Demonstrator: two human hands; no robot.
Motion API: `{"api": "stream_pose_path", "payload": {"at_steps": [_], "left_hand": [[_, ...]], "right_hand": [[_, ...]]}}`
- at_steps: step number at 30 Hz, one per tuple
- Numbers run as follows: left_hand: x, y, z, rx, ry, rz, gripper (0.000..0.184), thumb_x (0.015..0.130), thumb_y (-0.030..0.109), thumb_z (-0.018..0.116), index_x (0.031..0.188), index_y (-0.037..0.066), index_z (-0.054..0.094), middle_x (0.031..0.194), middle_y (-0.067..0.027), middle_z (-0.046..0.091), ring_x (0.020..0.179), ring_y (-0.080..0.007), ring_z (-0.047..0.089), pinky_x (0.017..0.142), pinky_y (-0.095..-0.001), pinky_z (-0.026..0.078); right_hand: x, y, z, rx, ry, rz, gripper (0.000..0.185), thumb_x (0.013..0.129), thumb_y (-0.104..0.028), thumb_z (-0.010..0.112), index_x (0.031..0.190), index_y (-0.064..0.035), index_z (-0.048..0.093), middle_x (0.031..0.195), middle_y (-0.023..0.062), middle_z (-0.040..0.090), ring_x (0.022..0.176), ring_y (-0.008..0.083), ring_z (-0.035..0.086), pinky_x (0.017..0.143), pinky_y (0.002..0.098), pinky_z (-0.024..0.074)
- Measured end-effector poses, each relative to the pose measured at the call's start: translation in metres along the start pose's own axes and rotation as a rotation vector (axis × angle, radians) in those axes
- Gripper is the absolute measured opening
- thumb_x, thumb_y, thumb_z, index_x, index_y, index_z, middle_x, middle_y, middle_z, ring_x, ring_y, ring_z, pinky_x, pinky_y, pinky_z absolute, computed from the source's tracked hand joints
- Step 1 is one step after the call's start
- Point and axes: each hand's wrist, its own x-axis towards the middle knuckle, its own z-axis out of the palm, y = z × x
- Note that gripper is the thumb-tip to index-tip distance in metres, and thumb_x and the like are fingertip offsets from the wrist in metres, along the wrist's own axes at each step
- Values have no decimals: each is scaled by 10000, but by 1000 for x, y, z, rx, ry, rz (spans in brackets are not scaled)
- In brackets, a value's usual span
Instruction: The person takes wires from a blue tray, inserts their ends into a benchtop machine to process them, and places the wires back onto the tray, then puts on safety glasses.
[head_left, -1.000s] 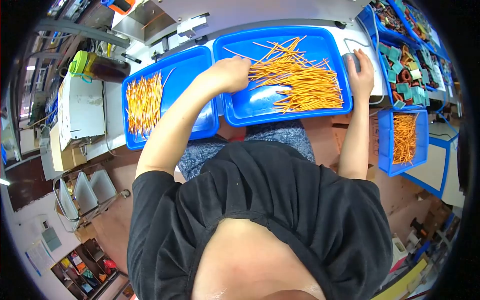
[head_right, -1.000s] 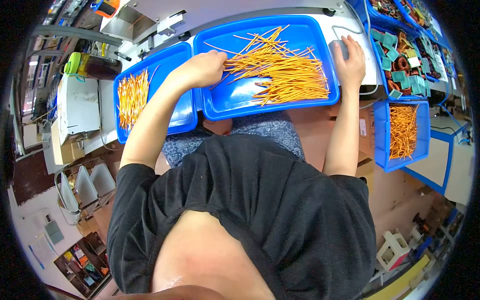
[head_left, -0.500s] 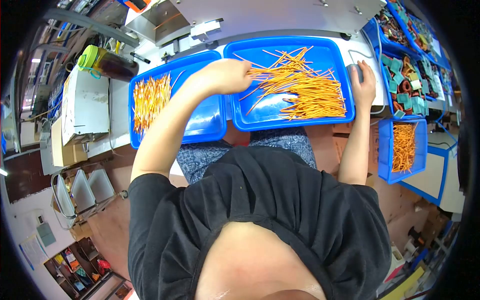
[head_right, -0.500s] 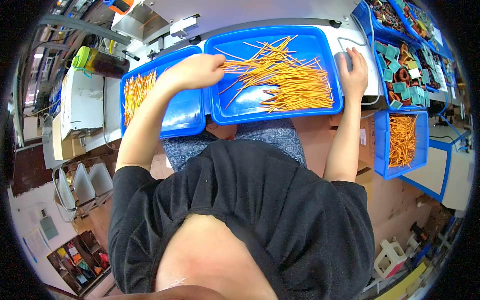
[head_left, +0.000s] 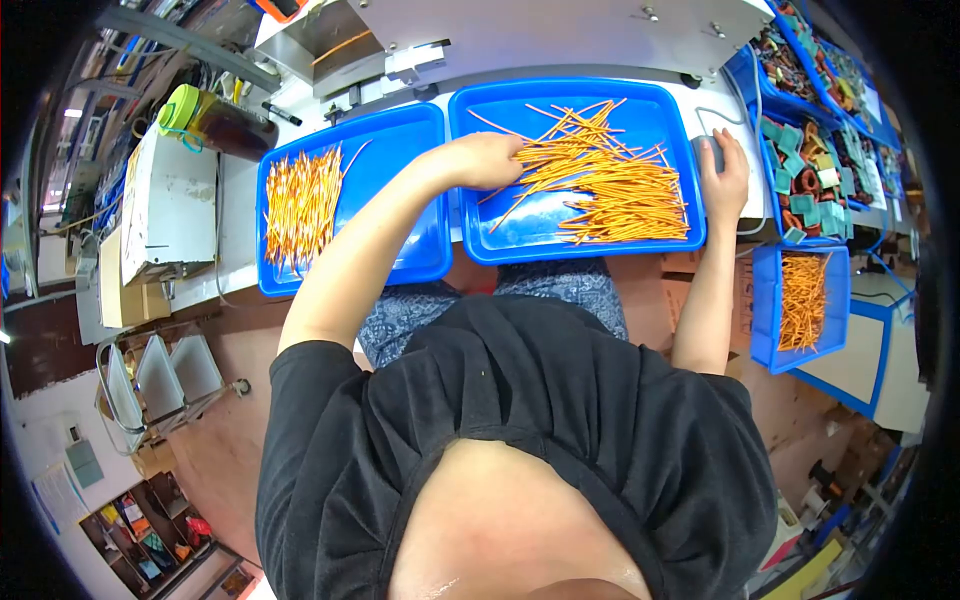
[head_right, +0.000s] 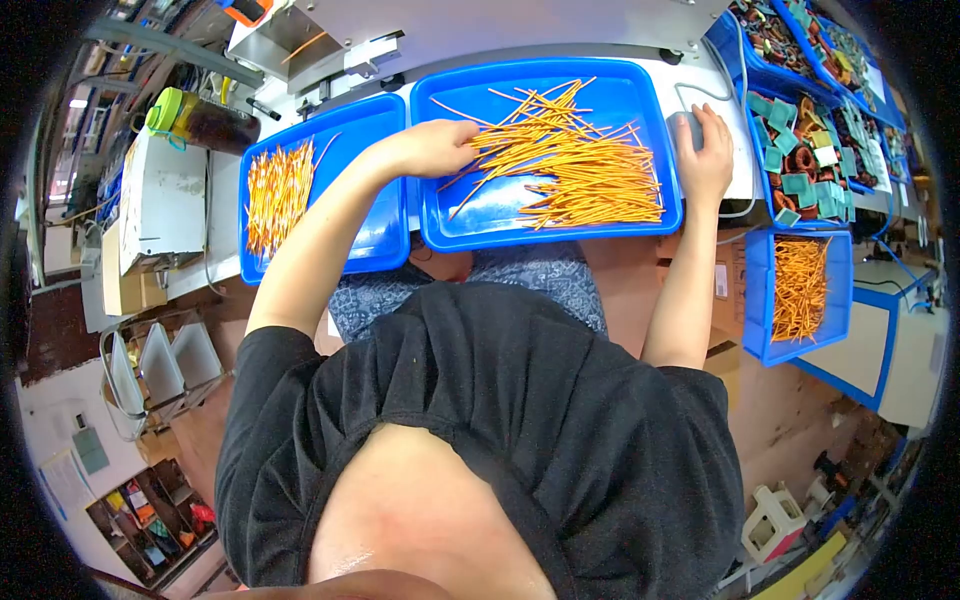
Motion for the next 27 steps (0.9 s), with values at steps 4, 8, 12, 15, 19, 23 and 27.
{"api": "stream_pose_path", "payload": {"at_steps": [4, 8, 12, 15, 19, 23, 27], "left_hand": [[2, -11, 9, -117, 70, -4, 347, 914, 271, 471, 1114, 5, 571, 1035, -205, 647, 987, -345, 615, 849, -417, 469], [-18, -11, 7, -165, 164, 17, 333, 938, 287, 486, 1100, 6, 562, 914, -175, 640, 891, -342, 609, 790, -408, 463], [-73, -4, -4, -648, 109, 82, 255, 960, 239, 499, 1076, 31, 591, 796, -34, 600, 661, -97, 517, 579, -241, 410], [-111, -24, -3, -890, 314, 81, 233, 952, 227, 522, 1092, 56, 596, 771, 22, 564, 640, -30, 451, 549, -189, 361], [-138, -69, -11, -994, 650, -7, 190, 935, 221, 536, 1047, 77, 590, 736, 60, 494, 619, -26, 406, 537, -178, 312], [-130, -124, -33, -1016, 887, -73, 104, 925, 176, 518, 969, 95, 567, 694, 90, 394, 583, -8, 330, 502, -185, 235], [-105, -150, -54, -879, 979, -77, 188, 884, 218, 561, 907, 41, 619, 693, 53, 490, 622, -56, 424, 543, -229, 337]], "right_hand": [[0, 0, -1, 6, -8, 6, 316, 886, -268, 631, 1108, -44, 652, 1216, 151, 606, 1167, 299, 543, 1008, 369, 398], [1, -3, -2, 18, -11, 19, 319, 887, -267, 630, 1113, -43, 648, 1221, 153, 602, 1169, 298, 541, 1009, 369, 397], [-1, 0, 0, 56, -4, 33, 323, 866, -271, 646, 1104, -53, 655, 1207, 148, 607, 1160, 313, 538, 993, 387, 408], [-1, -1, 0, 40, -4, 13, 302, 878, -247, 636, 1101, -44, 651, 1206, 152, 605, 1163, 315, 535, 996, 390, 405], [1, 3, 2, 49, -21, -1, 305, 885, -247, 631, 1102, -33, 647, 1202, 156, 607, 1163, 314, 537, 991, 386, 408], [0, 4, 4, 37, -29, 12, 316, 892, -260, 623, 1122, -45, 641, 1217, 154, 601, 1169, 312, 533, 997, 386, 402], [1, 2, 3, 41, -44, 21, 321, 898, -267, 613, 1130, -47, 639, 1233, 155, 592, 1175, 311, 528, 999, 387, 399]]}}
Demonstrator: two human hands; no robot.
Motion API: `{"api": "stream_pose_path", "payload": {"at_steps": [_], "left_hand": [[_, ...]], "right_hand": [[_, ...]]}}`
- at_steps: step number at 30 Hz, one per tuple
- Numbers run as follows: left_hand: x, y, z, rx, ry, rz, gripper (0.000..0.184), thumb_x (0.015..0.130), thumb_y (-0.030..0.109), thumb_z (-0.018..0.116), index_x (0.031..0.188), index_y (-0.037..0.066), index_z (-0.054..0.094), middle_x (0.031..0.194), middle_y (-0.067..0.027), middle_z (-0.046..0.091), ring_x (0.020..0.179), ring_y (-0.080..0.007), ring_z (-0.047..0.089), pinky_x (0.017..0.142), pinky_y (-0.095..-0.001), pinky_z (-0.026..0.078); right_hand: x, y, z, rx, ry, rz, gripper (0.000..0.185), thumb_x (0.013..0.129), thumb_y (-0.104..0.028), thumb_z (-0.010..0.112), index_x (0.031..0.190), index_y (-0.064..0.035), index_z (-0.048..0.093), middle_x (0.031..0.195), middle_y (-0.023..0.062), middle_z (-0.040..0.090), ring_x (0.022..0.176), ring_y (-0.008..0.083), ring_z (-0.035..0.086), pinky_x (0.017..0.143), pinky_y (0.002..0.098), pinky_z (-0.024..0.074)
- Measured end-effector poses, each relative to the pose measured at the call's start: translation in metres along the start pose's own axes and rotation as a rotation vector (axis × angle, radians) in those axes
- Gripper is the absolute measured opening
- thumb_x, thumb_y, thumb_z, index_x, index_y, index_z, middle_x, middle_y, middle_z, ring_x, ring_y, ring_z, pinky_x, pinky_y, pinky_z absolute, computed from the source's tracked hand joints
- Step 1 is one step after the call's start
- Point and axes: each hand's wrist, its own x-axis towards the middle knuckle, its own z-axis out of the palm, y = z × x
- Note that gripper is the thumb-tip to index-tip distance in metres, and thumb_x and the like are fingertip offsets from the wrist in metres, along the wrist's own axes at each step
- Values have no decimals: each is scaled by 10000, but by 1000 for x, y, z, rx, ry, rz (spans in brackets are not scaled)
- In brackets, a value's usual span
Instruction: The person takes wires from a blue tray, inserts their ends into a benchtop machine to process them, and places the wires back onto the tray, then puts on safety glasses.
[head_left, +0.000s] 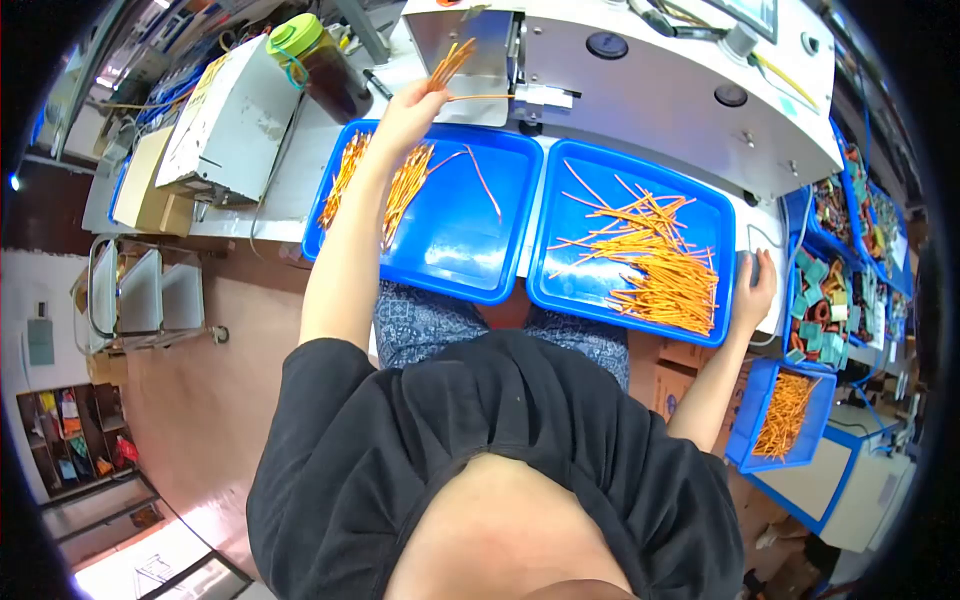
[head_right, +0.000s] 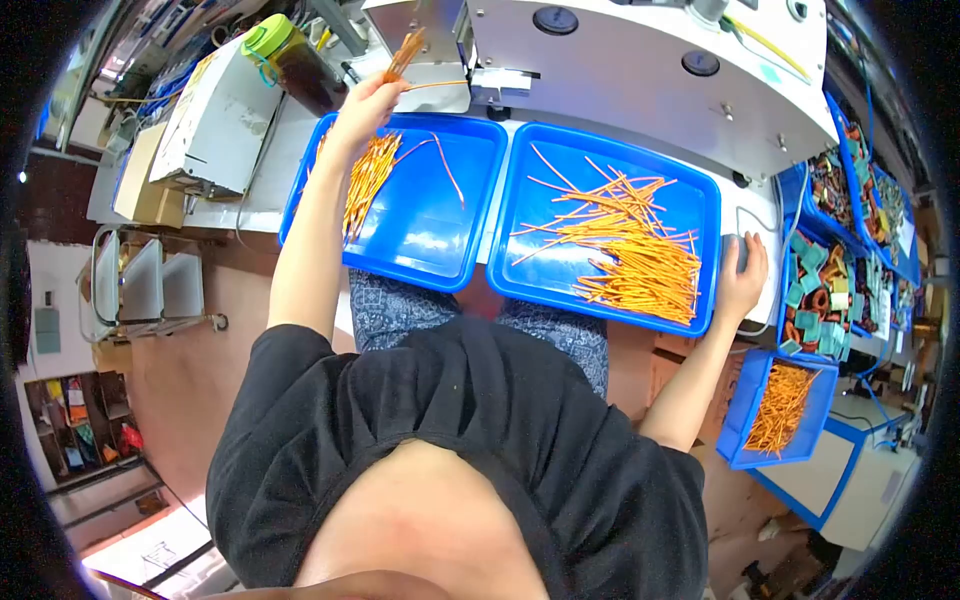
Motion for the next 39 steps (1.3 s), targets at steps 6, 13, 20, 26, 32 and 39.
{"api": "stream_pose_path", "payload": {"at_steps": [6, 13, 20, 26, 32, 39], "left_hand": [[43, -23, 11, 223, 99, 107, 230, 900, 233, 587, 988, 24, 629, 756, 40, 544, 688, -47, 452, 598, -219, 371], [42, -14, 18, 303, 102, 203, 298, 857, 291, 604, 970, 16, 631, 738, -45, 607, 685, -124, 543, 626, -285, 439], [56, -18, 11, 377, 70, 216, 326, 850, 326, 607, 1001, 39, 638, 811, -87, 651, 762, -188, 610, 704, -313, 471], [53, -10, 14, 419, 85, 184, 329, 854, 342, 599, 1015, 58, 638, 819, -101, 657, 771, -215, 624, 711, -327, 477], [55, -17, 5, 608, 394, 202, 389, 883, 418, 554, 995, 55, 634, 837, -173, 660, 817, -322, 637, 722, -389, 480], [-11, -16, 14, 618, 204, 272, 399, 867, 482, 583, 857, 90, 658, 758, -128, 661, 731, -325, 649, 620, -407, 485]], "right_hand": [[0, -4, -1, 32, -13, 23, 323, 904, -265, 601, 1134, -39, 636, 1247, 160, 584, 1176, 315, 528, 1001, 387, 397], [0, -4, -1, 4, -13, 9, 332, 905, -271, 596, 1137, -37, 635, 1249, 166, 582, 1175, 315, 530, 998, 392, 401], [0, 0, 0, 5, -9, -10, 323, 903, -261, 604, 1132, -37, 642, 1237, 159, 592, 1167, 310, 537, 993, 389, 406], [1, 4, 1, -22, -52, -23, 316, 903, -261, 609, 1113, -30, 655, 1206, 158, 610, 1154, 307, 545, 983, 382, 412], [1, 2, 2, -10, -16, -39, 318, 908, -254, 605, 1110, -13, 652, 1200, 158, 612, 1132, 305, 557, 969, 379, 420], [0, -2, 1, 33, -3, -19, 313, 905, -244, 611, 1108, -9, 651, 1203, 168, 607, 1138, 307, 555, 971, 379, 417]]}}
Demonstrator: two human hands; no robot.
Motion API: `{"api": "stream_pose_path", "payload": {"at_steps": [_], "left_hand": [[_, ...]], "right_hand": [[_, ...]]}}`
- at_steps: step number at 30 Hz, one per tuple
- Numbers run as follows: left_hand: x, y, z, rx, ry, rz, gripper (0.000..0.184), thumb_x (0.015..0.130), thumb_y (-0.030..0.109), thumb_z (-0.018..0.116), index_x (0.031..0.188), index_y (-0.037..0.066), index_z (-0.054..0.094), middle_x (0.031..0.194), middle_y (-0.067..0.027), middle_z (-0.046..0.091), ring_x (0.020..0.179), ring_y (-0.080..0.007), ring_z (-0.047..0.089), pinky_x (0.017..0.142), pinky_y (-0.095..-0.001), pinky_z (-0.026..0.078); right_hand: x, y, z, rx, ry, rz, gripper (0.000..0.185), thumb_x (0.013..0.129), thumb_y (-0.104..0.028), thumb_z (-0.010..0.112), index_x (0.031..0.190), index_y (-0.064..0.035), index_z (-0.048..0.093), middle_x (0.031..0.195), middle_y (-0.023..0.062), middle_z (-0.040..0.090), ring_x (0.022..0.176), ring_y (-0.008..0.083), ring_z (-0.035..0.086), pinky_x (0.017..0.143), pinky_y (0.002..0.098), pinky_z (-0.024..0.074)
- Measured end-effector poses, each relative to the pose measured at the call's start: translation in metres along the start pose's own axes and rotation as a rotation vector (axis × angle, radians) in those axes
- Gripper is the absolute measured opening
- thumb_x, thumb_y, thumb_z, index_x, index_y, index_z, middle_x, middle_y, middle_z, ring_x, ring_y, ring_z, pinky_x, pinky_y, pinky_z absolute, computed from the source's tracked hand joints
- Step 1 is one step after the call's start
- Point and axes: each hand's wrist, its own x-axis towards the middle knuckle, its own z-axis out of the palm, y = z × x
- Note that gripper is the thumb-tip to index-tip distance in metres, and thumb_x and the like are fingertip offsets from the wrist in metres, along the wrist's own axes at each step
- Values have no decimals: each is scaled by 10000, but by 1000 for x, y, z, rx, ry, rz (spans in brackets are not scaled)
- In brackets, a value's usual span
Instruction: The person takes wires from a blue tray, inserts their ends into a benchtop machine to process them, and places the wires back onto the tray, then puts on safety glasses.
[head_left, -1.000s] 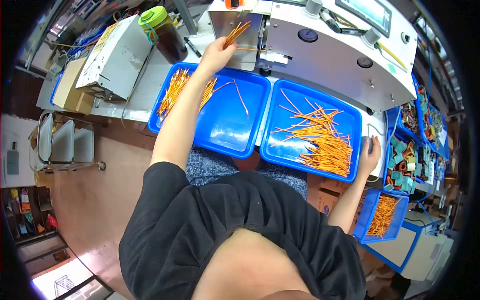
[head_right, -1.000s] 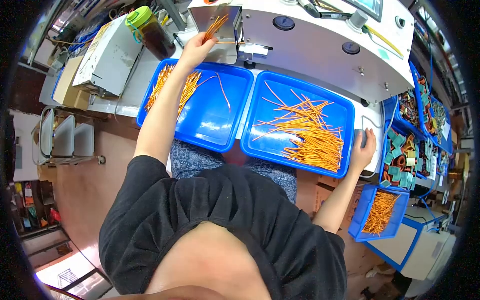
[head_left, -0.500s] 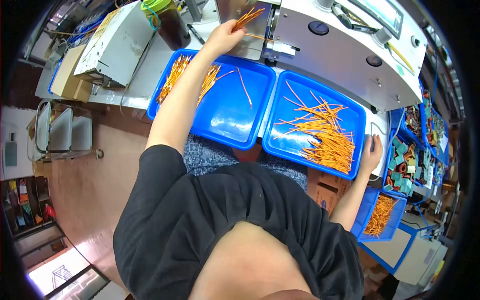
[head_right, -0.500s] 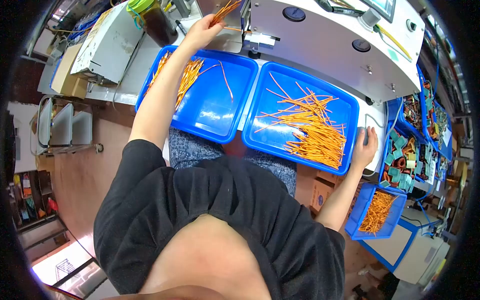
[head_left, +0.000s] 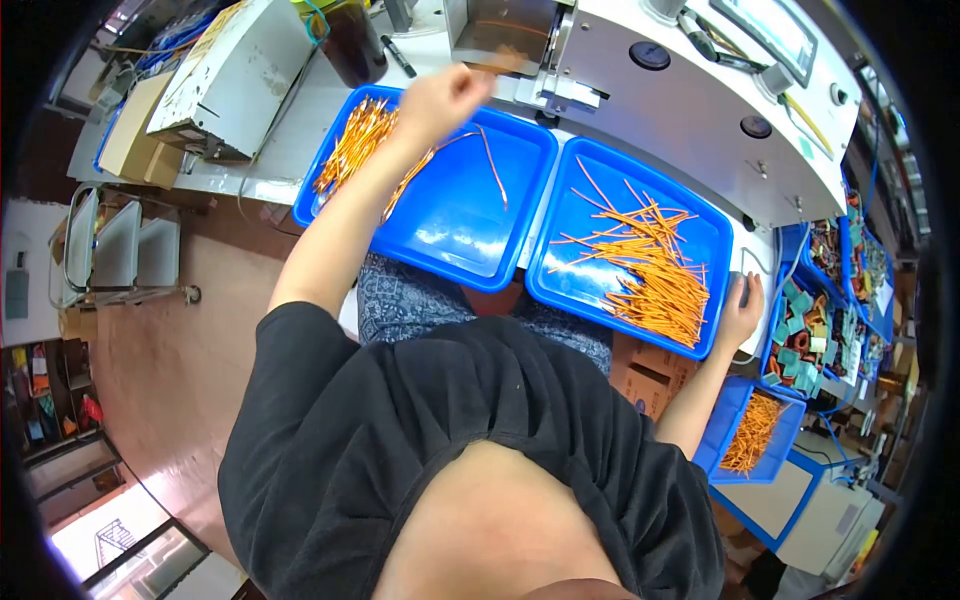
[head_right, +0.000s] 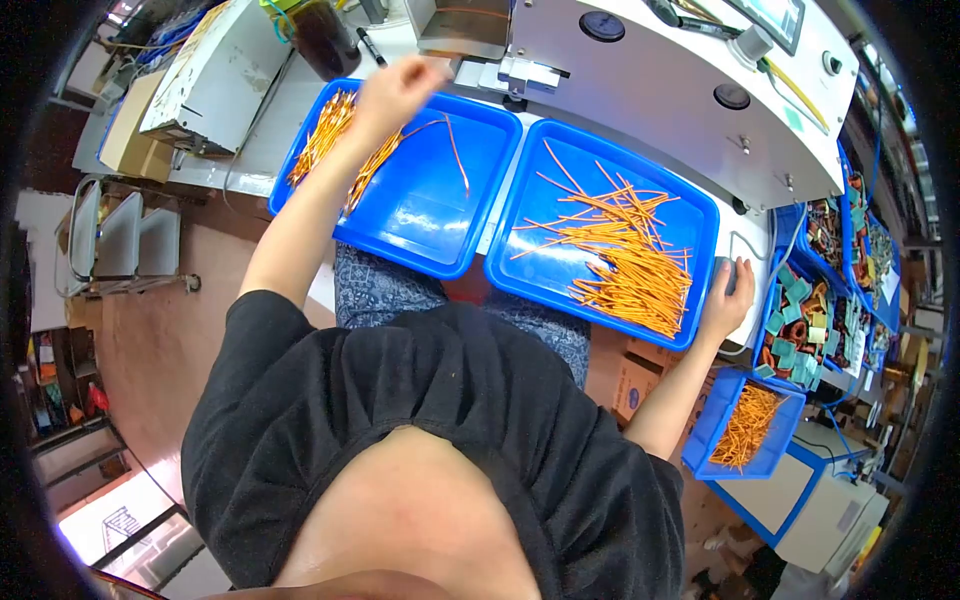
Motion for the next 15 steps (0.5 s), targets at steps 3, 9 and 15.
{"api": "stream_pose_path", "payload": {"at_steps": [3, 9, 15], "left_hand": [[-32, 7, 17, 151, -342, 365, 193, 834, 326, 654, 863, 135, 667, 741, -102, 655, 688, -310, 644, 591, -405, 496], [-48, 14, 18, 313, -540, 378, 244, 845, 358, 618, 863, 114, 619, 735, -139, 650, 712, -343, 640, 634, -464, 487], [-64, -23, -46, 370, -490, 154, 244, 849, 318, 634, 888, 78, 642, 773, -162, 653, 744, -347, 641, 649, -446, 489]], "right_hand": [[1, 0, 0, -7, -1, -2, 310, 903, -241, 613, 1104, -9, 652, 1205, 173, 605, 1139, 310, 554, 974, 380, 414], [0, 1, 1, -8, -6, 6, 310, 904, -239, 610, 1110, -11, 648, 1217, 174, 597, 1144, 312, 549, 982, 381, 408], [0, -1, 0, -38, -1, -6, 326, 912, -229, 609, 1126, 16, 634, 1200, 179, 607, 1127, 303, 565, 979, 362, 412]]}}
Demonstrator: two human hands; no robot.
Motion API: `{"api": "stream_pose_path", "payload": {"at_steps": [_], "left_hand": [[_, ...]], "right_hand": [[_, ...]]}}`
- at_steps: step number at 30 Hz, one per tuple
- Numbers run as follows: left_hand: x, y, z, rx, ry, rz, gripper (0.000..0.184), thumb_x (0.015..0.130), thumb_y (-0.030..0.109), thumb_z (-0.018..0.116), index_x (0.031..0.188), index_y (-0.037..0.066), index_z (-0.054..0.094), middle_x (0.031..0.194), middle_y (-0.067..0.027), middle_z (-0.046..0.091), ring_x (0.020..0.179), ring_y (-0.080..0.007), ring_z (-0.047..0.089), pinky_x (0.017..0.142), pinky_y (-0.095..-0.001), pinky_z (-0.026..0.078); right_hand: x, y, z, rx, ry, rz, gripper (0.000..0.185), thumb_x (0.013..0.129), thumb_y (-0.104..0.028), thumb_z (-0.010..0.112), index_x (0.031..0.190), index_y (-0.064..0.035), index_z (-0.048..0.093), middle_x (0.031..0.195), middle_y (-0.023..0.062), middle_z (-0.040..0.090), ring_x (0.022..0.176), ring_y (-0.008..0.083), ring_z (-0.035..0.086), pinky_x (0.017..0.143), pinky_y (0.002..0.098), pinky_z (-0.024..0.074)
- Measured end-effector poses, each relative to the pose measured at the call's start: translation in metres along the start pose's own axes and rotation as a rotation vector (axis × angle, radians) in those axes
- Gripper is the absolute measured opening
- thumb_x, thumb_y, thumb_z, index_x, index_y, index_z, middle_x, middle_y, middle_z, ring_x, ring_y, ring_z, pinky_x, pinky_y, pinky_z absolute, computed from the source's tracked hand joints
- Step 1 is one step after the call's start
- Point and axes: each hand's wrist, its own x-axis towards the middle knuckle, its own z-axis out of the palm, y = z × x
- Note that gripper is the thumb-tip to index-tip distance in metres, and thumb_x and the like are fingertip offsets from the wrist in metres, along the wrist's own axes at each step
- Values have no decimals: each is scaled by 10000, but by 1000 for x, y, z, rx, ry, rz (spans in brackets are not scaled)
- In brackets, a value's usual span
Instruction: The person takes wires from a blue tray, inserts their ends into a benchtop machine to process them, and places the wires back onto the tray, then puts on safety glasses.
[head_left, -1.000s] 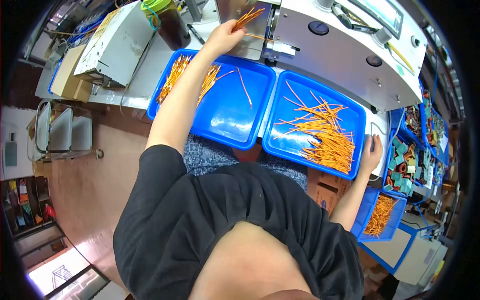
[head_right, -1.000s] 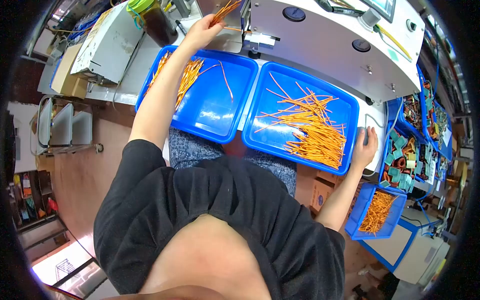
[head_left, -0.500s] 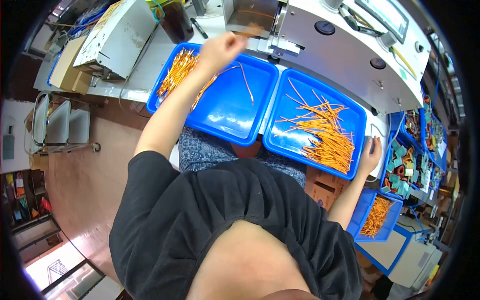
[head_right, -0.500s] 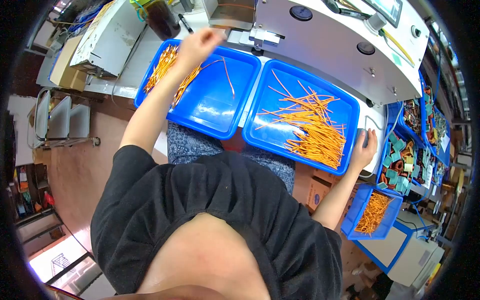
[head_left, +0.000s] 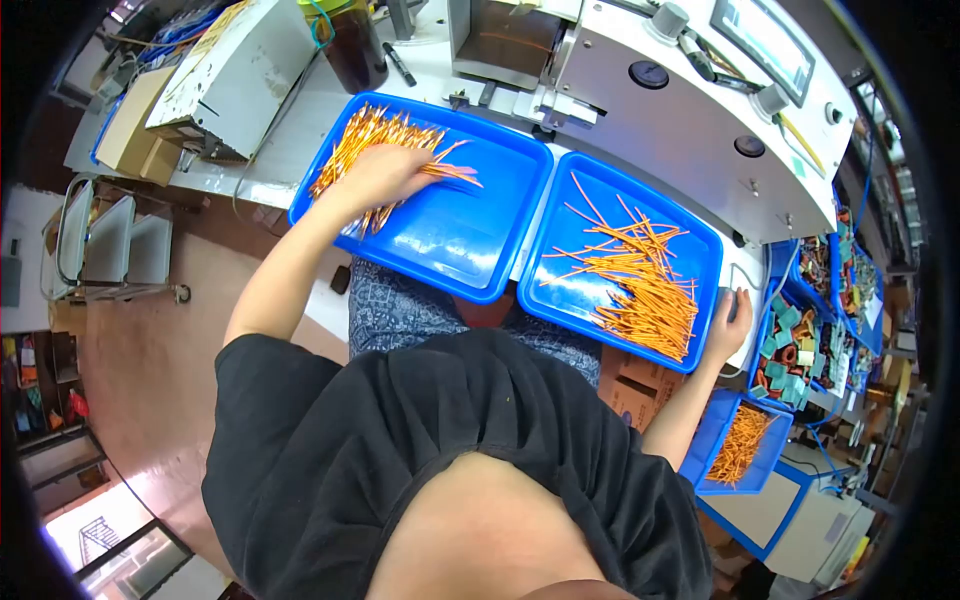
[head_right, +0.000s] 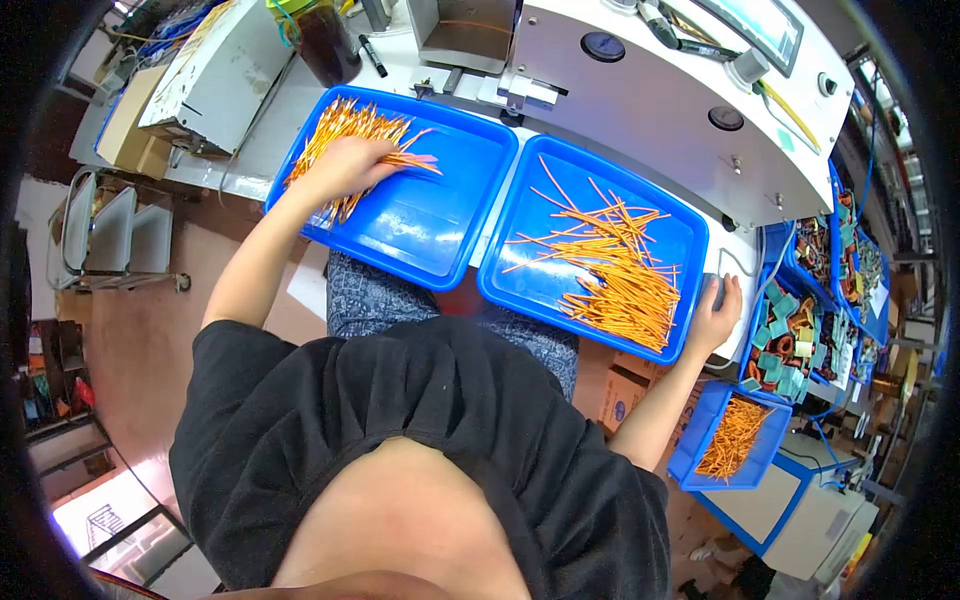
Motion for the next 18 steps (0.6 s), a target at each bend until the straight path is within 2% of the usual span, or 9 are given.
{"api": "stream_pose_path", "payload": {"at_steps": [1, 2, 3, 5, 6, 9, 13, 14, 18], "left_hand": [[-6, -9, -4, -98, 37, -38, 238, 848, 297, 641, 907, 67, 650, 774, -164, 653, 740, -344, 642, 645, -436, 488], [-9, -17, -7, -217, 76, -84, 216, 860, 250, 638, 950, 54, 655, 781, -136, 657, 720, -261, 651, 639, -374, 482], [-10, -22, -7, -443, 195, -133, 238, 876, 302, 626, 907, 68, 662, 741, -120, 642, 679, -221, 620, 624, -348, 459], [-1, -26, -8, -658, 418, -251, 258, 916, 287, 592, 903, 34, 642, 699, -36, 592, 669, -114, 548, 619, -288, 422], [6, -23, -10, -926, 471, -288, 282, 949, 287, 553, 878, 21, 610, 704, 38, 518, 679, -61, 480, 615, -251, 382], [33, -22, -7, -1176, 519, -260, 193, 962, 240, 535, 883, 70, 580, 725, 59, 476, 656, -29, 424, 579, -203, 329], [67, 8, 2, -833, 641, -224, 271, 944, 312, 512, 947, 61, 613, 719, -19, 578, 695, -129, 545, 619, -309, 408], [75, 12, 0, -781, 591, -224, 283, 930, 340, 520, 959, 81, 629, 713, -90, 620, 686, -218, 608, 615, -363, 432], [91, 29, -5, -530, 700, -195, 205, 888, 312, 563, 930, 132, 653, 665, -118, 628, 642, -338, 618, 572, -424, 445]], "right_hand": [[-1, 1, 0, 6, -4, 11, 326, 911, -235, 608, 1126, 7, 636, 1211, 179, 600, 1139, 308, 554, 986, 369, 405], [-1, 2, 1, 13, -8, 22, 325, 910, -242, 606, 1127, -2, 637, 1222, 178, 593, 1151, 314, 543, 994, 376, 398], [-1, 2, 1, 20, -10, 30, 325, 909, -249, 604, 1128, -11, 639, 1233, 178, 586, 1164, 320, 533, 1001, 383, 392], [-1, 4, 2, 30, -14, 34, 326, 906, -245, 607, 1129, -8, 636, 1237, 180, 584, 1164, 324, 532, 1005, 386, 388], [-1, 6, 2, 34, -15, 32, 327, 905, -244, 608, 1129, -8, 636, 1237, 181, 584, 1163, 324, 532, 1004, 387, 388], [0, 6, 2, 36, -13, 24, 323, 903, -235, 609, 1127, -4, 634, 1231, 187, 585, 1156, 328, 535, 998, 388, 392], [-1, 3, 1, 30, -5, 19, 315, 903, -228, 605, 1124, -5, 635, 1226, 189, 586, 1151, 330, 537, 993, 389, 397], [-1, 3, 1, 28, -5, 17, 314, 903, -227, 604, 1123, -5, 635, 1226, 189, 586, 1151, 330, 537, 993, 388, 397], [-1, 5, 1, 25, -7, 6, 315, 902, -229, 603, 1123, -7, 636, 1225, 189, 586, 1153, 329, 537, 994, 386, 398]]}}
